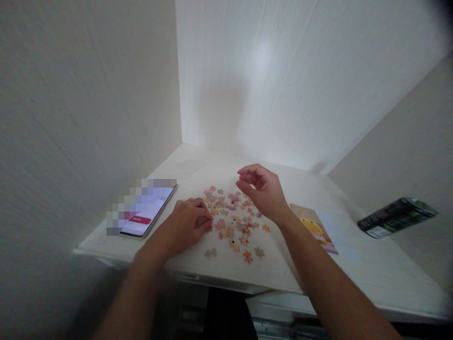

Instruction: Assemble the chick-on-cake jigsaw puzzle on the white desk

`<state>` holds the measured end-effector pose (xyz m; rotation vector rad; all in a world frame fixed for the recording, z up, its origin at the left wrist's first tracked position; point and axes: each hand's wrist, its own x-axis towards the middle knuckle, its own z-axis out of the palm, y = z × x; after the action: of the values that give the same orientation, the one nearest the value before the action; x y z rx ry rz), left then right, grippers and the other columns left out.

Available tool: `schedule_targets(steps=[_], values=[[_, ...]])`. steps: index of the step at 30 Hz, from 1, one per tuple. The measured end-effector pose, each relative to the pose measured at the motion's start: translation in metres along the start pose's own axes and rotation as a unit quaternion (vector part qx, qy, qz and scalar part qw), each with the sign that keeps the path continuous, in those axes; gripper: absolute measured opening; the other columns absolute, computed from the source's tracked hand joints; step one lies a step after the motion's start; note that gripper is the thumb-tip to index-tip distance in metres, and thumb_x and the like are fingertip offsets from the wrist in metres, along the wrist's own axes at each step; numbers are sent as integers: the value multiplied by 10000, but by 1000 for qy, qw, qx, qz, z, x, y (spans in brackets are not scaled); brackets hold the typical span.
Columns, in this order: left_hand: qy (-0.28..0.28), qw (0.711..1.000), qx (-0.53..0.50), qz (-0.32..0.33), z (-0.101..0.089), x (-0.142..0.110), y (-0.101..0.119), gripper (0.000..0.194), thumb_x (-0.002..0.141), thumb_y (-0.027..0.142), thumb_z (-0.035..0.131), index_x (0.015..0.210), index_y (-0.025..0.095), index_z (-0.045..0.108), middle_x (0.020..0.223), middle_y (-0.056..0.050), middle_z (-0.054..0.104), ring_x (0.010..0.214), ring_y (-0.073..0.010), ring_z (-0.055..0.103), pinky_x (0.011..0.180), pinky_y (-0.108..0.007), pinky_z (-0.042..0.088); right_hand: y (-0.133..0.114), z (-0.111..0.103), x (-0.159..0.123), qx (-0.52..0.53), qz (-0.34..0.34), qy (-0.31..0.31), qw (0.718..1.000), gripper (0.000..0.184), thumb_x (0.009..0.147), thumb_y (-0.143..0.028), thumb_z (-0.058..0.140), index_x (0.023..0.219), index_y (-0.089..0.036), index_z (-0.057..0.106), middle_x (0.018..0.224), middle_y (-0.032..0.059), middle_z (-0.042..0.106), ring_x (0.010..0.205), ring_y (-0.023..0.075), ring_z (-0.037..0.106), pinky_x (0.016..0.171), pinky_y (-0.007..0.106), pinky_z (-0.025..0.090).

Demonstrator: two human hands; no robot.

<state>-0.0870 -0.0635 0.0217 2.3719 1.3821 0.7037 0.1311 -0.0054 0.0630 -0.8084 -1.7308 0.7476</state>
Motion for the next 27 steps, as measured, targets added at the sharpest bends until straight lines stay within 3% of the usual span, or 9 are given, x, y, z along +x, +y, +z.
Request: schedule_targets(steps=[3,6,8,12,17,22,27], values=[[122,991,-50,37,-3,-3,21,129,902,246,593,983,216,690,1014,-43,643,940,-187,579,887,-360,434,-46,15,-42,55,-37,59,996,186,807,-102,665,954,-203,612,865,9,604,808,139,583,760,294,495],[201,944,-222,141,-5,-10,56,186,867,184,654,1050,215,658,940,-22,654,850,-136,596,794,-287,483,-80,35,-90,81,-37,168,982,206,832,-46,630,943,-215,595,902,14,599,853,134,586,771,267,511],[192,911,-307,195,-4,-18,78,277,846,107,654,1097,225,648,969,-25,657,872,-130,606,777,-269,506,-93,47,-113,99,-42,236,966,250,827,-20,628,961,-228,592,926,14,598,880,128,587,784,250,525],[156,893,-362,217,-3,-33,101,340,817,43,651,1099,231,670,1005,-41,656,925,-145,619,803,-274,541,-107,58,-134,139,-58,319,936,296,801,7,634,961,-238,586,893,7,578,839,118,585,755,232,538],[162,887,-379,207,-9,-50,108,348,806,35,666,1074,254,692,995,-35,665,917,-144,633,799,-258,563,-125,60,-142,163,-63,326,929,316,786,7,626,950,-255,565,873,9,564,794,139,587,743,290,551],[180,878,-384,224,-15,-61,115,343,795,23,675,1049,252,707,1001,-39,670,921,-158,642,797,-278,582,-139,66,-148,165,-68,332,926,347,779,16,626,958,-269,540,864,-7,550,765,134,582,870,372,546],[181,877,-386,221,-20,-65,116,334,801,18,665,1051,235,710,993,-41,670,916,-151,641,799,-271,581,-147,72,-148,154,-72,349,922,364,776,20,629,956,-279,526,800,-26,523,737,137,584,895,411,545]])
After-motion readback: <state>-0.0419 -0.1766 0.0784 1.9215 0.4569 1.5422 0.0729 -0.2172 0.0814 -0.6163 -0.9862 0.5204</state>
